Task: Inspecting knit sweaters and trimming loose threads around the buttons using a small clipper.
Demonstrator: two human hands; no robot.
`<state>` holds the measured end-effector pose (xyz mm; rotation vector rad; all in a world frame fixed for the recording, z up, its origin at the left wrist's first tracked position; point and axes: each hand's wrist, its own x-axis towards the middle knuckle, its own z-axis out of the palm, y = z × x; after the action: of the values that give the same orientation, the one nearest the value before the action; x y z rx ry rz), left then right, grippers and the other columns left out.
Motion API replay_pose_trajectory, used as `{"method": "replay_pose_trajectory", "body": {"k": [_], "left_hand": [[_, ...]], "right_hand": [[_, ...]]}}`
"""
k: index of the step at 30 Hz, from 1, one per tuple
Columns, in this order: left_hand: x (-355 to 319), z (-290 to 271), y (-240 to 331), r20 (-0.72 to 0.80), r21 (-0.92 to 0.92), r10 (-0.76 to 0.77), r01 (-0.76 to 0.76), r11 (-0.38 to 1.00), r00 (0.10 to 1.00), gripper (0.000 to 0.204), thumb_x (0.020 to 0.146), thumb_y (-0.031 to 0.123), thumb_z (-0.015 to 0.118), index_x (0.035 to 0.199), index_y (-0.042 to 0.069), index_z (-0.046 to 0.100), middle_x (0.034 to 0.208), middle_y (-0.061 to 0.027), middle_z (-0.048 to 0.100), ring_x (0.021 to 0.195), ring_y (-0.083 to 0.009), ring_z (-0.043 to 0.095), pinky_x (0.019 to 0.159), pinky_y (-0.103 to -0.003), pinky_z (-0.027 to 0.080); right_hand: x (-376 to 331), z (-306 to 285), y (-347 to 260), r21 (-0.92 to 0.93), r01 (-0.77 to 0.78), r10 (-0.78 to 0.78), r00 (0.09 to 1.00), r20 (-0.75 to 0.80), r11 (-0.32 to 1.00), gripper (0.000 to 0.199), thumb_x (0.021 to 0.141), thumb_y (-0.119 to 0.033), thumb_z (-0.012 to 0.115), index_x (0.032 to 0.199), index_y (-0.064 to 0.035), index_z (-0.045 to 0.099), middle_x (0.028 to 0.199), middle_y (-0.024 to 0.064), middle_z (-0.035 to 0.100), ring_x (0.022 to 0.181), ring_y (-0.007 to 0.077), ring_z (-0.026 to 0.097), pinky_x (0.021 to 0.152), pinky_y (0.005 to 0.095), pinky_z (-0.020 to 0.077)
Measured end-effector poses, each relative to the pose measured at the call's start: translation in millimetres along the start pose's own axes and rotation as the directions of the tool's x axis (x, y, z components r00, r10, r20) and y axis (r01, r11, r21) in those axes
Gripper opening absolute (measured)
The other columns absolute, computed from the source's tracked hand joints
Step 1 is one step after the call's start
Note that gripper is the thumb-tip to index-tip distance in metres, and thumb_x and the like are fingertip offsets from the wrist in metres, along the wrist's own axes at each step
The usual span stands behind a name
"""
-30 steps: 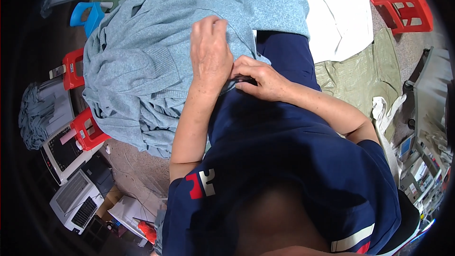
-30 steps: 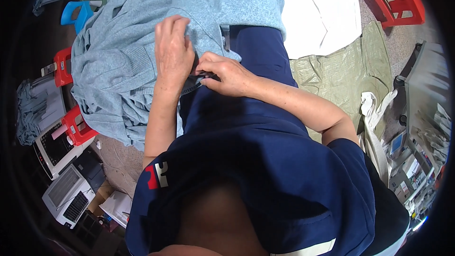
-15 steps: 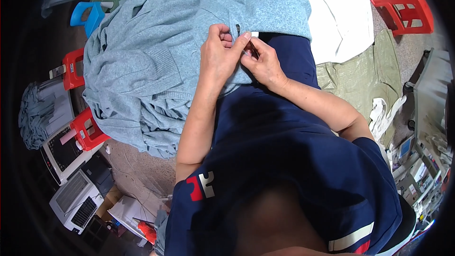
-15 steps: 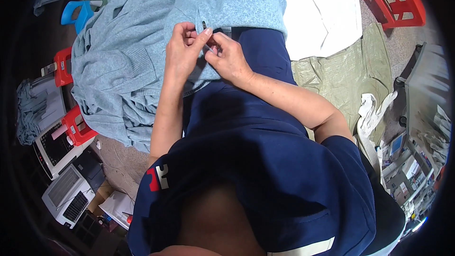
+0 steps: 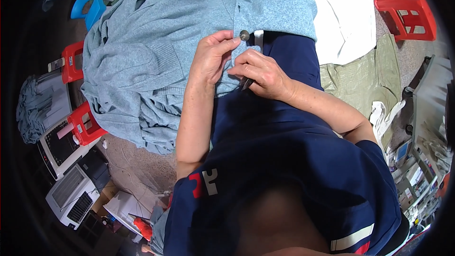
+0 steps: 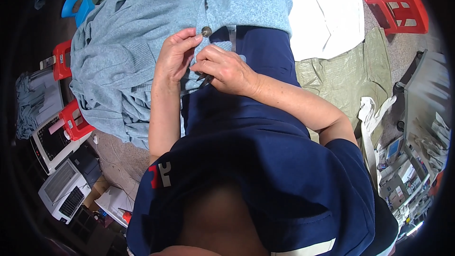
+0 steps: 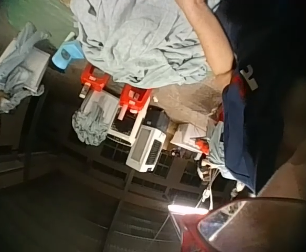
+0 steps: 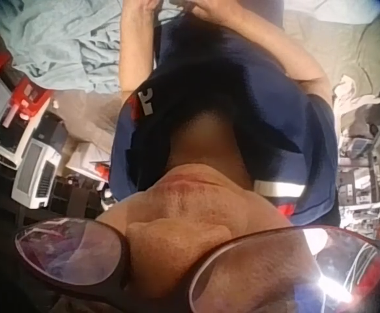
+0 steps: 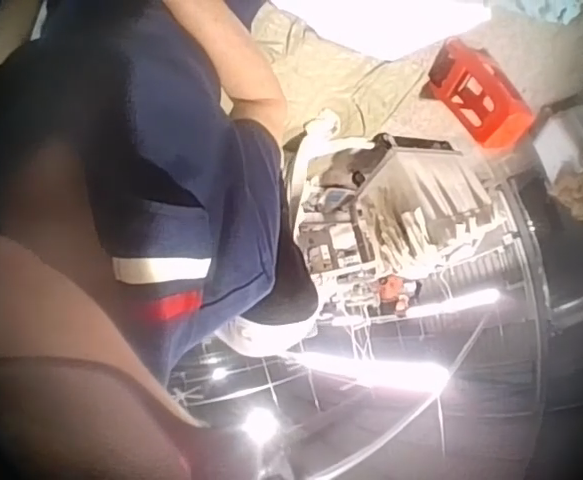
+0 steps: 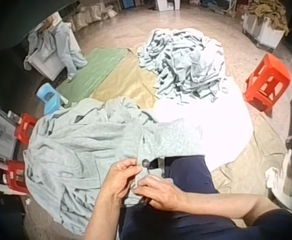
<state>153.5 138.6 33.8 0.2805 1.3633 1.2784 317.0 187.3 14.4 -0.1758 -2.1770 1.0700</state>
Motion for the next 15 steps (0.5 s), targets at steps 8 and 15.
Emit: {"method": "replay_pose_trajectory", "body": {"k": [8, 15], "left_hand": [[-17.5, -9.5, 4.9, 0.166, -0.263, 0.068, -0.023, 0.965, 0.984, 0.017, 0.091, 0.007, 0.059, 0.108, 0.003, 0.060, 0.102, -0.0058, 0.064, 0.095, -0.0152, 0.060, 0.086, -0.033, 0.049], [-25.4, -13.7, 9.8, 0.146, -0.344, 0.169, -0.110, 0.932, 0.975, 0.022, 0.097, 0.007, 0.047, 0.117, -0.001, 0.053, 0.115, -0.0132, 0.062, 0.108, -0.0239, 0.060, 0.095, -0.043, 0.049]], "right_hand": [[14.6, -31.7, -1.3, -0.199, -0.261, 0.249, 0.965, -0.087, 0.944, 0.023, 0.089, -0.013, 0.060, 0.108, -0.0035, 0.055, 0.084, 0.0126, 0.062, 0.079, 0.0308, 0.064, 0.066, 0.0373, 0.0500], [22.4, -41.2, 21.5, 0.165, -0.513, 0.482, 0.854, 0.197, 0.842, 0.034, 0.094, -0.032, 0.058, 0.111, -0.0030, 0.055, 0.086, 0.0138, 0.063, 0.079, 0.0239, 0.062, 0.074, 0.0339, 0.0491]]}}
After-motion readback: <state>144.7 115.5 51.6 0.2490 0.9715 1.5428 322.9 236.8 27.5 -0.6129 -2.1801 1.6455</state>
